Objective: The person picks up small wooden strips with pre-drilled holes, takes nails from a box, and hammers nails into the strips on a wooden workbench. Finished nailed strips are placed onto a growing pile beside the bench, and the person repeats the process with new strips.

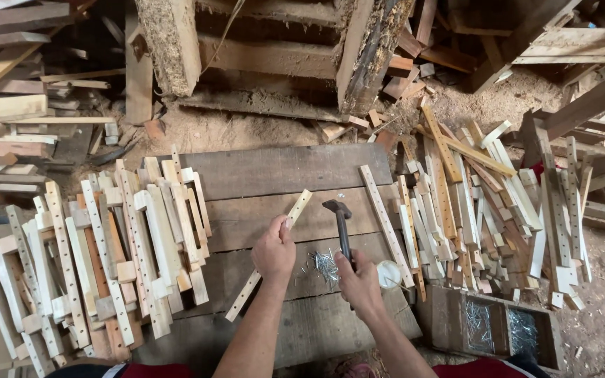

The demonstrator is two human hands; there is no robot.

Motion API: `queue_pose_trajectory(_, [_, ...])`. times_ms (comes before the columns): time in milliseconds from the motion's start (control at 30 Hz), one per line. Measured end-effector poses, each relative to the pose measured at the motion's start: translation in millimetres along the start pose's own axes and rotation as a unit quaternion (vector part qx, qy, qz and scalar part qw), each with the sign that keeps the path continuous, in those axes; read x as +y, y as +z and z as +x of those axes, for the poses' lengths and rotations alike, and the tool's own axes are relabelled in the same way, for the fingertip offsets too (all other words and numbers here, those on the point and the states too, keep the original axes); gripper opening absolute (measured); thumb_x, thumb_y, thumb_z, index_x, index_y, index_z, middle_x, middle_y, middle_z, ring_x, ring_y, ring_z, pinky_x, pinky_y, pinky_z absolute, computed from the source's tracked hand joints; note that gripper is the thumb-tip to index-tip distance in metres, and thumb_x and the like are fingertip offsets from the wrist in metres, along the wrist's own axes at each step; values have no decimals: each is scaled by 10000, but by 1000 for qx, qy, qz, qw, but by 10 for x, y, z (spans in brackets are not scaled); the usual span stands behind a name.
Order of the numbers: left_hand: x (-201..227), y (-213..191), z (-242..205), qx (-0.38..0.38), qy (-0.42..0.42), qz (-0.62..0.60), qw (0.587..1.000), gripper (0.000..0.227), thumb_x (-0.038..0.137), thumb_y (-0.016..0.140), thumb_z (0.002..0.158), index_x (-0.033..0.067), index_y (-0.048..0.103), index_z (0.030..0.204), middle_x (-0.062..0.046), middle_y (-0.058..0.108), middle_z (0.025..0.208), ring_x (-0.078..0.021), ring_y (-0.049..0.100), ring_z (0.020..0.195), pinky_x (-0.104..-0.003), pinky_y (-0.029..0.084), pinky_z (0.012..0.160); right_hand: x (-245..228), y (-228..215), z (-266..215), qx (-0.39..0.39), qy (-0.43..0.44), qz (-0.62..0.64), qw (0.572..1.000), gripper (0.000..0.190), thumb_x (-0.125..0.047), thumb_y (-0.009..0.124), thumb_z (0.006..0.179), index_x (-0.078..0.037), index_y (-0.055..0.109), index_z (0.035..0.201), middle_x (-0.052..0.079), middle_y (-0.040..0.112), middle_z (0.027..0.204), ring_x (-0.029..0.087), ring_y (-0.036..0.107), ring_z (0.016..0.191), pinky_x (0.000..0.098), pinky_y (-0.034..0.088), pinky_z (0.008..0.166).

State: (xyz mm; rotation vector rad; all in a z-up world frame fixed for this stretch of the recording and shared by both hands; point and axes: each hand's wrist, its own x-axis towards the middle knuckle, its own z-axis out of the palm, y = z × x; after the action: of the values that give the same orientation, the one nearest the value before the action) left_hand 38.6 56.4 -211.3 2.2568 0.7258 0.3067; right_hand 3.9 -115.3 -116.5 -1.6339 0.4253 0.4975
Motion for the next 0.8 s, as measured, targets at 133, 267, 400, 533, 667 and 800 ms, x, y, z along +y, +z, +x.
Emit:
queue_pose_trajectory(133, [-40, 27, -4, 20, 43, -24, 999, 173, 318, 575, 1018, 321, 726, 1101, -11, 668, 629, -275, 626, 541, -467, 440, 456, -94, 72, -196, -38, -73, -2, 997, 241, -270, 559, 1034, -40, 629, 1043, 12, 523, 666, 105, 419, 452, 252, 328, 346])
queue_pose_trajectory(267, [25, -55, -64, 4, 50, -45, 998, 249, 282, 518, 1032, 278, 749, 1124, 32, 630, 613, -170, 558, 499, -369, 444, 437, -94, 157, -204, -3, -137, -207, 969, 400, -406, 425, 1040, -96, 678, 1036, -9, 559, 668, 104, 465, 542, 306, 366, 476])
queue_pose_trajectory(400, [-28, 22, -29, 37, 73, -46, 996, 302, 222, 534, 957, 243, 751, 1167, -20, 778, 1154, -337, 742, 879, -522, 567, 670, 13, 209, -113, -4, -217, -303, 928, 337, -390, 416, 1059, -116, 550, 915, 41, 572, 628, 217, 544, 519, 399, 404, 514])
queue_pose_trajectory(533, [112, -142, -53, 5, 58, -35, 998, 246, 265, 528, 1010, 245, 730, 1148, -59, 750, 810, -334, 694, 675, -494, 494, 559, 101, 244, 16, 6, -235, -359, 903, 294, -378, 442, 1050, -114, 566, 1004, 119, 651, 673, 403, 624, 573, 496, 429, 530])
queue_pose_trajectory(667, [141, -192, -47, 12, 68, -44, 997, 305, 265, 465, 975, 238, 733, 1119, -37, 778, 949, -361, 705, 751, -529, 500, 567, 47, 275, -67, 20, -239, -306, 921, 294, -374, 438, 1043, -127, 595, 1016, 64, 624, 653, 284, 600, 551, 431, 442, 548])
queue_pose_trajectory(800, [105, -137, -50, 31, 62, -20, 997, 227, 216, 564, 962, 257, 725, 1117, -72, 728, 769, -365, 684, 668, -525, 501, 564, 167, 249, 104, -5, -246, -361, 900, 286, -374, 433, 1053, -116, 557, 1025, 121, 650, 730, 448, 628, 624, 519, 434, 563])
